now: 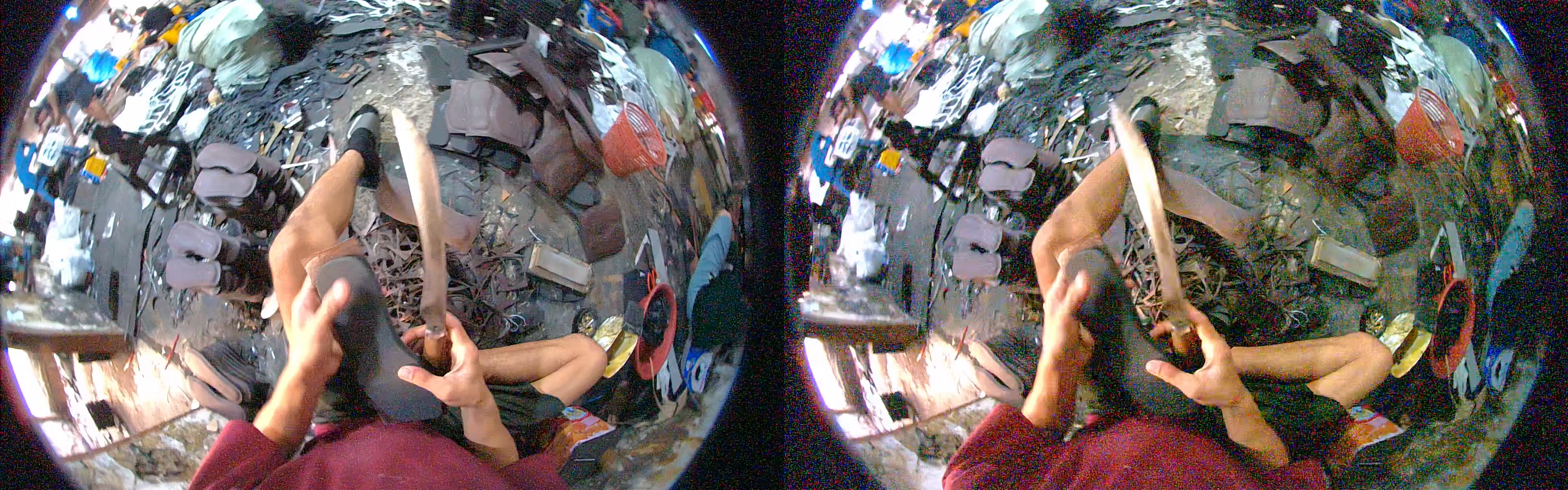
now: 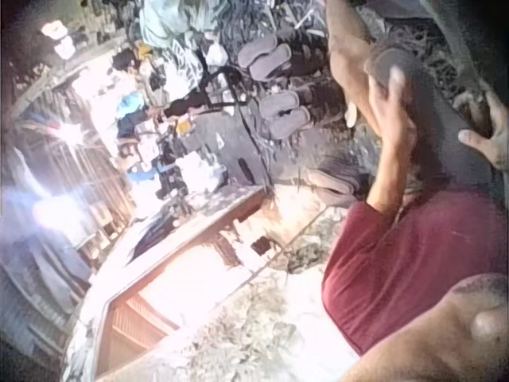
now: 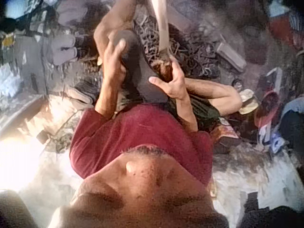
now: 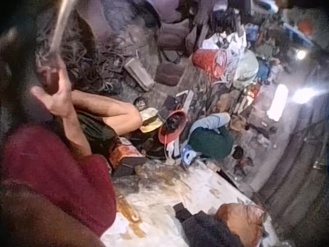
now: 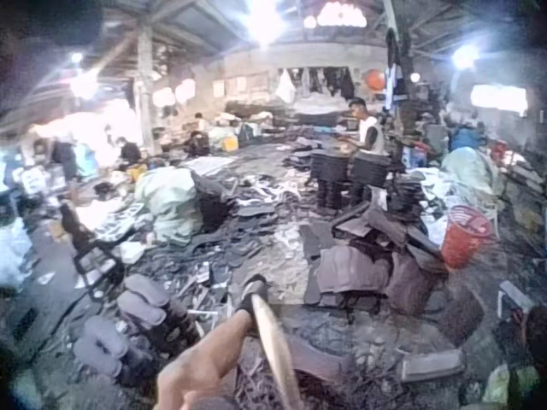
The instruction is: The person sits on the floor and uses a knife to cut and trim rubber shoe soles. They repeatedly pick up soles, slice along edges, and place trimmed pieces aside.
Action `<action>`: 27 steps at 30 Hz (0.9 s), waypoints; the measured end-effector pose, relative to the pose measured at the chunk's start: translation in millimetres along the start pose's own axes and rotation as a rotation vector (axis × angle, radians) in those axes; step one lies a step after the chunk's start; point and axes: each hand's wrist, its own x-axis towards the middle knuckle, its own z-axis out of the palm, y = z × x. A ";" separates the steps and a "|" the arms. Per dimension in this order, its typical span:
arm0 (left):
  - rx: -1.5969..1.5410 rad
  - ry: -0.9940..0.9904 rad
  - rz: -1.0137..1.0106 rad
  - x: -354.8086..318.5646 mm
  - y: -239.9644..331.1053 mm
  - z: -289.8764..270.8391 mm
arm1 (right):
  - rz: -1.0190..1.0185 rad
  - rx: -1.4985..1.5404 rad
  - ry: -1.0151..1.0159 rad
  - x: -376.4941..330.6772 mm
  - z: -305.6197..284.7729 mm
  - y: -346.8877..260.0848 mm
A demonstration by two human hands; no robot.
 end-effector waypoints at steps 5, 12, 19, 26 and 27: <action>0.058 -0.198 -0.364 10.3 45.5 -28.6 | -0.211 -0.456 0.228 -26.1 -11.5 24.7; -0.066 -0.166 -0.500 3.5 30.1 -52.0 | -0.258 -0.712 0.118 -86.1 -30.4 78.5; 0.044 -0.280 -0.431 8.0 22.3 -54.0 | -0.247 -0.712 0.118 -38.7 -24.1 59.0; 0.409 -0.417 -0.296 13.3 31.7 -49.2 | -0.272 -0.845 -0.288 50.9 -36.1 -15.5; 0.400 -0.421 -0.322 14.0 34.1 -45.8 | -0.261 -0.828 -0.358 63.3 -34.0 -28.7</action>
